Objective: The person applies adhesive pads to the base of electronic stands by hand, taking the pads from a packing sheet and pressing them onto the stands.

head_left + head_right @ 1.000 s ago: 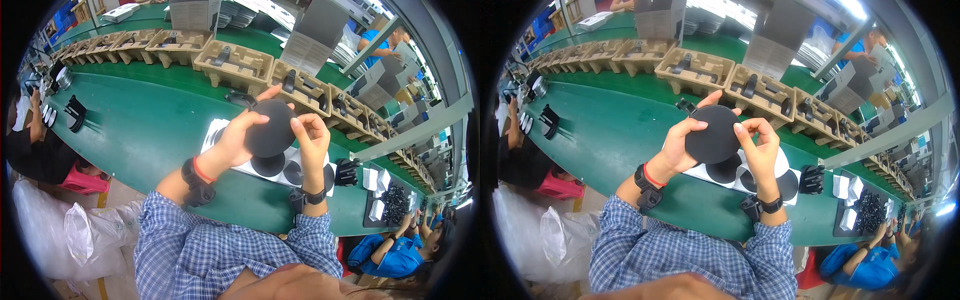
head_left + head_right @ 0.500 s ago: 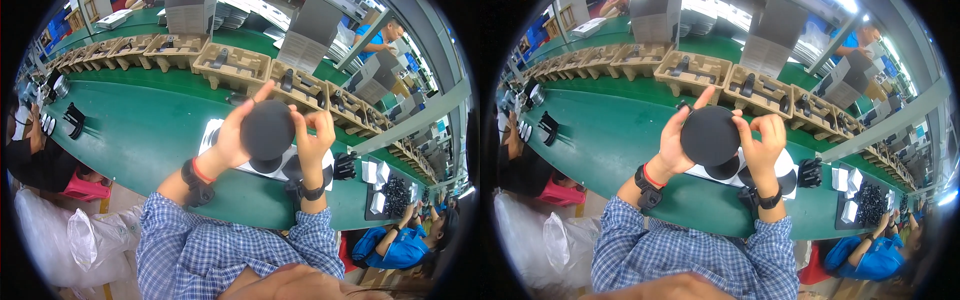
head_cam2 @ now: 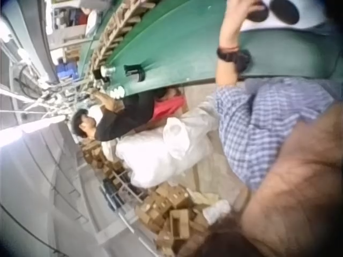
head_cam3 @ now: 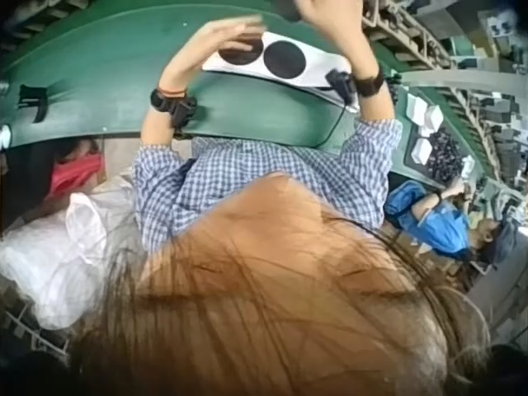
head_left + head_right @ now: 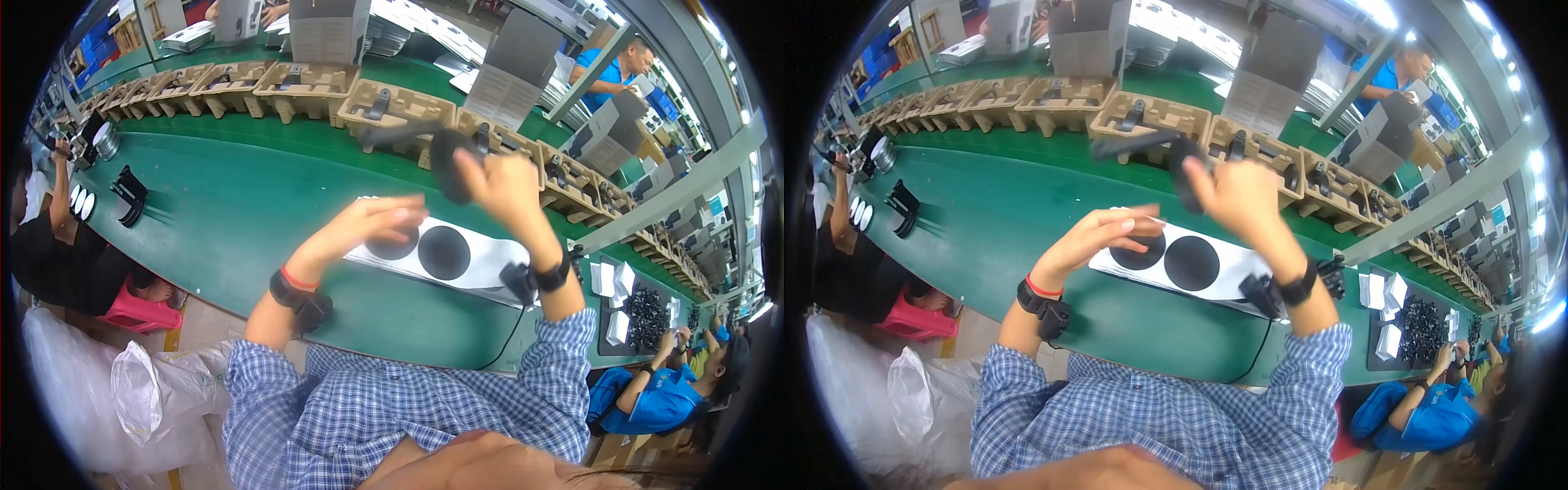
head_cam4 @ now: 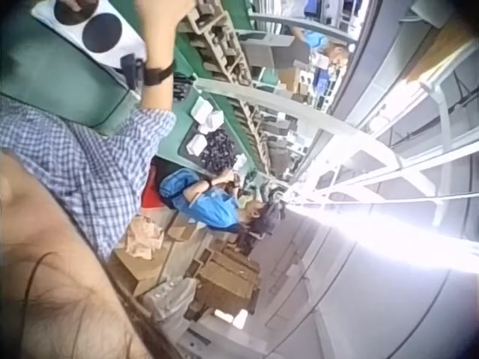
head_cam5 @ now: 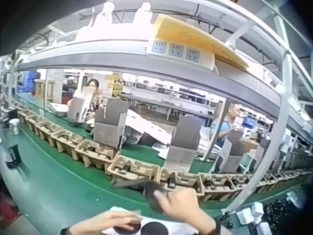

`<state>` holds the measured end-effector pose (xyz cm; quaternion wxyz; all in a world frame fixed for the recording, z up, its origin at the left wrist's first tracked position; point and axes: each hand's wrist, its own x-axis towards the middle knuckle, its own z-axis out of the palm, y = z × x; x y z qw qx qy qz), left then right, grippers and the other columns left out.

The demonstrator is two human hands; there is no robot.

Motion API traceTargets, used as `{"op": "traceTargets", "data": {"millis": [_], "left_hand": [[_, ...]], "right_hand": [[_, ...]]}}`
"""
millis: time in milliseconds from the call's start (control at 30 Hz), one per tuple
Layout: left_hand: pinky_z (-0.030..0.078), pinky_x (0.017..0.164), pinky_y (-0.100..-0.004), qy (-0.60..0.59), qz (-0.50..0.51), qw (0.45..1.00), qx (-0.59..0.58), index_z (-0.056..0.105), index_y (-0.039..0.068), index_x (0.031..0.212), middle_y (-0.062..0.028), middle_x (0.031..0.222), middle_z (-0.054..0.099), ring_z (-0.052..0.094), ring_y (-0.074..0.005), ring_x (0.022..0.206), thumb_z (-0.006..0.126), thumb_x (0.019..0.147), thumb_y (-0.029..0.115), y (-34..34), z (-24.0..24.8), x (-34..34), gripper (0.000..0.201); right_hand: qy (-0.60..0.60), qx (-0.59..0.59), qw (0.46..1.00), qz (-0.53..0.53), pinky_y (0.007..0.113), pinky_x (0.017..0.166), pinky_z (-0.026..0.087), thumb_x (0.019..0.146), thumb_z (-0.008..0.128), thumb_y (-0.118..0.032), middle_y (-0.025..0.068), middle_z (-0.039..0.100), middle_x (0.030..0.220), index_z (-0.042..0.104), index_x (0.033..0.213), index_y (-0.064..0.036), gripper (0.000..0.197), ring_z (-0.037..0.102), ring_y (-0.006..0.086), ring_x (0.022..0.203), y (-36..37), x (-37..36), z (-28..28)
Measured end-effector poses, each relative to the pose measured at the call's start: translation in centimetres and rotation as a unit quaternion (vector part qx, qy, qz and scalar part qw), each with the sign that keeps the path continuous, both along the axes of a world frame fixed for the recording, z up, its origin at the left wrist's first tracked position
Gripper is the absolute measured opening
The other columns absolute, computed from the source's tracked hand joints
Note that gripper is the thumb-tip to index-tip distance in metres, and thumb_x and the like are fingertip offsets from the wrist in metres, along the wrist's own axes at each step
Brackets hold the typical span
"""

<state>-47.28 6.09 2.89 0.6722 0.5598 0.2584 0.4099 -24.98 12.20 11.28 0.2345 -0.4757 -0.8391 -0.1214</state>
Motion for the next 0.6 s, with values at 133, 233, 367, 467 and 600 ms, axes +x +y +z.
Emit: {"op": "traceTargets", "data": {"millis": [133, 233, 367, 467, 600], "left_hand": [[0.051, 0.08, -0.0302, -0.025, 0.258, 0.966, -0.002, 0.06, -0.002, 0.115, -0.0118, 0.101, 0.068, 0.064, -0.0189, 0.097, 0.051, 0.094, 0.025, 1.5, -6.0, -3.9, 0.035], [0.046, 0.075, -0.0257, 0.009, 0.422, 0.906, -0.007, 0.063, 0.004, 0.109, -0.0061, 0.098, 0.068, 0.062, -0.0128, 0.093, 0.052, 0.093, 0.022, 3.4, -8.0, -7.1, 0.026], [0.044, 0.075, -0.0244, 0.065, 0.435, 0.898, -0.016, 0.063, 0.005, 0.107, -0.005, 0.099, 0.068, 0.062, -0.0114, 0.092, 0.053, 0.092, 0.022, 4.5, -9.3, -8.4, 0.025], [0.045, 0.074, -0.0251, 0.07, 0.417, 0.906, -0.005, 0.064, 0.004, 0.106, -0.0049, 0.097, 0.068, 0.062, -0.0116, 0.091, 0.054, 0.092, 0.022, 3.4, -9.4, -8.3, 0.025], [0.046, 0.074, -0.0243, 0.079, 0.397, 0.914, 0.016, 0.063, 0.003, 0.105, -0.0054, 0.095, 0.068, 0.062, -0.0122, 0.088, 0.055, 0.092, 0.02, 2.7, -8.4, -7.8, 0.024]], "right_hand": [[0.03, -0.062, 0.989, -0.131, 0.048, 0.065, 0.05, 0.089, 0.043, -0.056, 0.024, 0.063, 0.067, 0.068, 0.067, 0.0018, 0.067, 0.063, 0.0421, 0.07, 9.2, -0.4, -0.7], [0.074, -0.088, 0.977, -0.182, 0.048, 0.069, 0.05, 0.086, 0.045, -0.06, 0.0265, 0.064, 0.074, 0.068, 0.071, 0.003, 0.068, 0.064, 0.043, 0.077, 14.2, -0.8, -2.8], [-0.036, -0.166, 0.962, -0.215, 0.047, 0.085, 0.049, 0.087, 0.047, -0.052, 0.022, 0.066, 0.102, 0.068, 0.098, 0.0004, 0.057, 0.062, 0.0397, 0.097, 17.5, -1.0, -6.6], [-0.142, -0.205, 0.942, -0.227, 0.044, 0.087, 0.049, 0.086, 0.053, -0.049, 0.0165, 0.063, 0.115, 0.067, 0.107, -0.0047, 0.051, 0.061, 0.034, 0.104, 16.4, -3.5, -6.3], [-0.142, -0.065, 0.968, -0.198, 0.041, 0.082, 0.05, 0.082, 0.063, -0.046, 0.0135, 0.065, 0.102, 0.07, 0.088, -0.0039, 0.043, 0.059, 0.0318, 0.101, 15.8, -3.0, -6.7]]}}
